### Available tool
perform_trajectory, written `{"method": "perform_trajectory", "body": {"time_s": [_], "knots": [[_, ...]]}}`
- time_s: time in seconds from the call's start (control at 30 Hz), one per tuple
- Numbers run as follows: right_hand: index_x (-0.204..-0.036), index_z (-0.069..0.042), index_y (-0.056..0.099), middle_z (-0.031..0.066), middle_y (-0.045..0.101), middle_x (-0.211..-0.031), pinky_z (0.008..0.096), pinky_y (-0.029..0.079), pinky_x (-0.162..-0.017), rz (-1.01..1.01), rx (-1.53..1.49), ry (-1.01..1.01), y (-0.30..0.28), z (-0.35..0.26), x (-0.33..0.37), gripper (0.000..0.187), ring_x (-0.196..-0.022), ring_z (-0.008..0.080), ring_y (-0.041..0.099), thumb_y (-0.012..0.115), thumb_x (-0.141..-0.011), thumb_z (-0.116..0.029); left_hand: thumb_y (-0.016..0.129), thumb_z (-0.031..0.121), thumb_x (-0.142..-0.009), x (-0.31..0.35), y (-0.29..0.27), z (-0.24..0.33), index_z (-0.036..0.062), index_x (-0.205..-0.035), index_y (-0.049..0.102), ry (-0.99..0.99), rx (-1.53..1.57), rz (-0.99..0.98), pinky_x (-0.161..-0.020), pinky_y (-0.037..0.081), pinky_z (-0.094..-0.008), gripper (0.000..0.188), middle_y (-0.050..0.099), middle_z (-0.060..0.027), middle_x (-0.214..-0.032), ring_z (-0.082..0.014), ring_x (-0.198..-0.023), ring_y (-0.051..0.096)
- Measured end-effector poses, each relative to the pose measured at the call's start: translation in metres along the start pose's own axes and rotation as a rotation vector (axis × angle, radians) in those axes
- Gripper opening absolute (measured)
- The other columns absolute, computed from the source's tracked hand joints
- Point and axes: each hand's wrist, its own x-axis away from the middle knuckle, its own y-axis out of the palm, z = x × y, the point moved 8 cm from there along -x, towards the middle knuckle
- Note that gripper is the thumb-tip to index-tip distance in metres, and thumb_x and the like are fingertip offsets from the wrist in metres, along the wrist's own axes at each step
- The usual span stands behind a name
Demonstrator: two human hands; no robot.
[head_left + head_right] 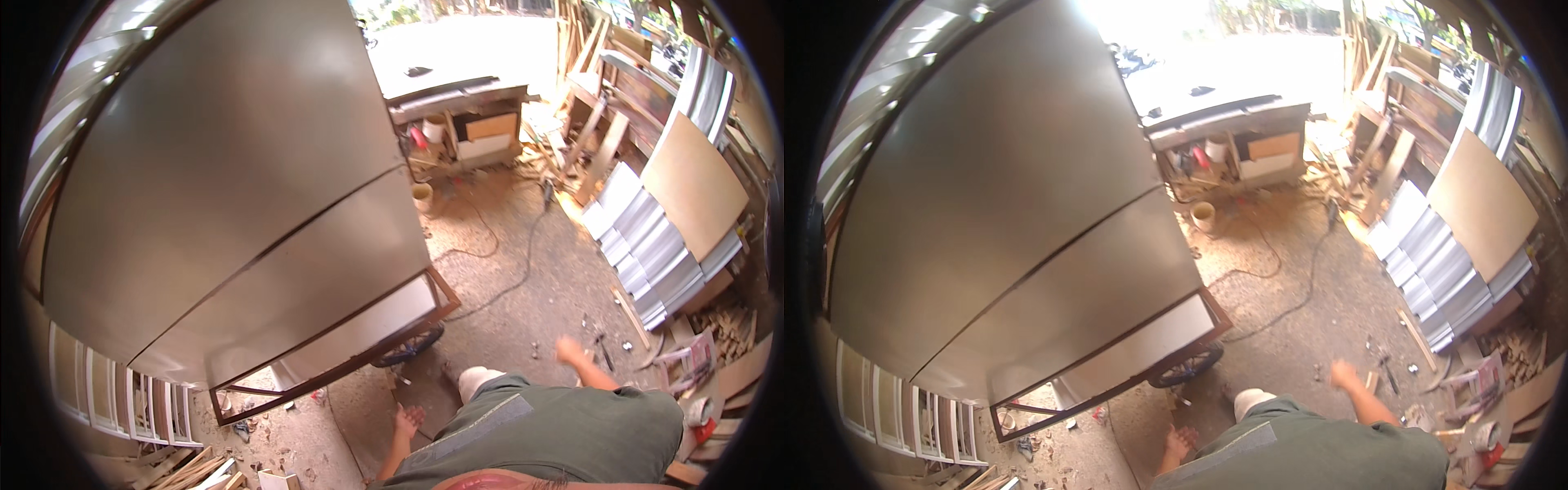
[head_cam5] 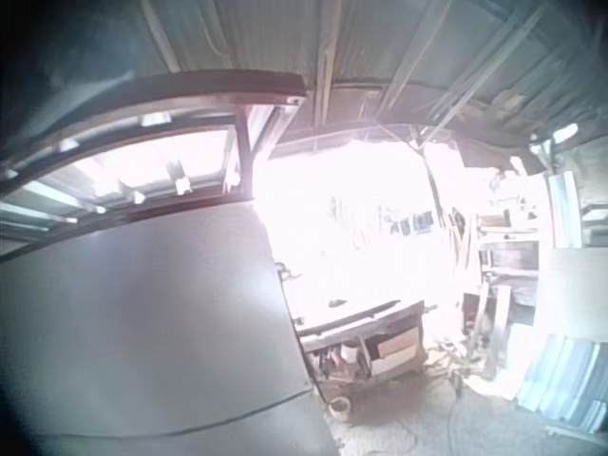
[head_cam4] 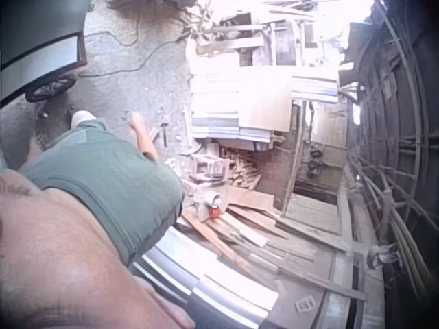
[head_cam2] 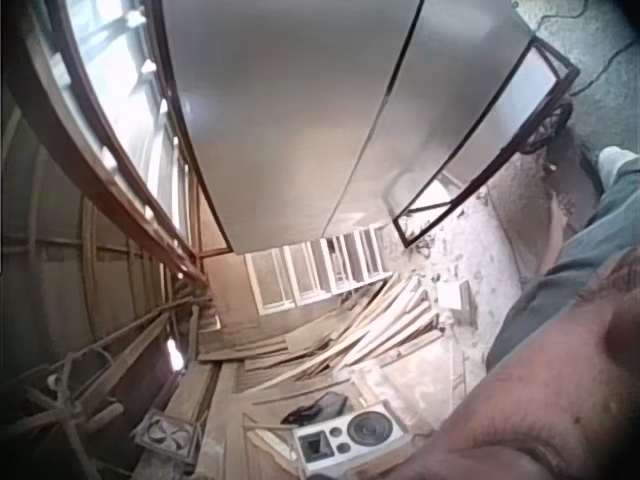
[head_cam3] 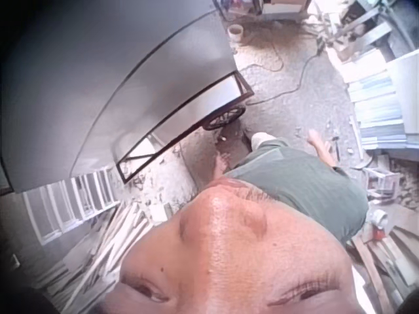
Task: The person constructs a food cart by attaching a corrugated metal panel and a flat panel to the frame using a drill, then tests the fit of a hinged front panel.
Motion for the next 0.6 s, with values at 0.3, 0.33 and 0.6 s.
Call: {"method": "perform_trajectory", "body": {"time_s": [0.3,0.33,0.6], "knots": [[-0.111,-0.004,0.070,0.0237,0.067,-0.116,0.0429,0.051,-0.093,-0.546,-0.372,-0.049,0.176,0.047,0.049,0.045,-0.111,0.0372,0.064,0.070,-0.080,-0.035,0.059,0.054,-0.093,0.061,0.024,-0.108,0.0014,-0.105,0.072,-0.152,-1.203,0.003,-0.081,0.049,-0.0462,0.055,0.071,-0.0185,-0.102,-0.0290,-0.095,0.064],[-0.110,-0.004,0.071,0.0242,0.067,-0.115,0.0425,0.051,-0.093,-0.489,-0.435,-0.048,0.168,0.044,0.034,0.045,-0.111,0.0374,0.063,0.071,-0.079,-0.035,0.060,0.052,-0.093,0.063,0.045,-0.093,0.0012,-0.103,0.073,-0.161,-1.227,-0.006,-0.079,0.049,-0.0449,0.054,0.071,-0.0182,-0.100,-0.0272,-0.092,0.065],[-0.114,0.001,0.068,0.0249,0.068,-0.114,0.0422,0.051,-0.093,-0.046,-0.844,-0.081,-0.048,0.091,-0.177,0.046,-0.108,0.0385,0.065,0.073,-0.079,-0.029,0.066,0.059,-0.086,-0.122,0.224,-0.009,0.0043,-0.094,0.068,-0.107,-1.176,0.061,-0.047,0.037,-0.0298,0.055,0.064,-0.0064,-0.081,-0.0151,-0.062,0.056]]}}
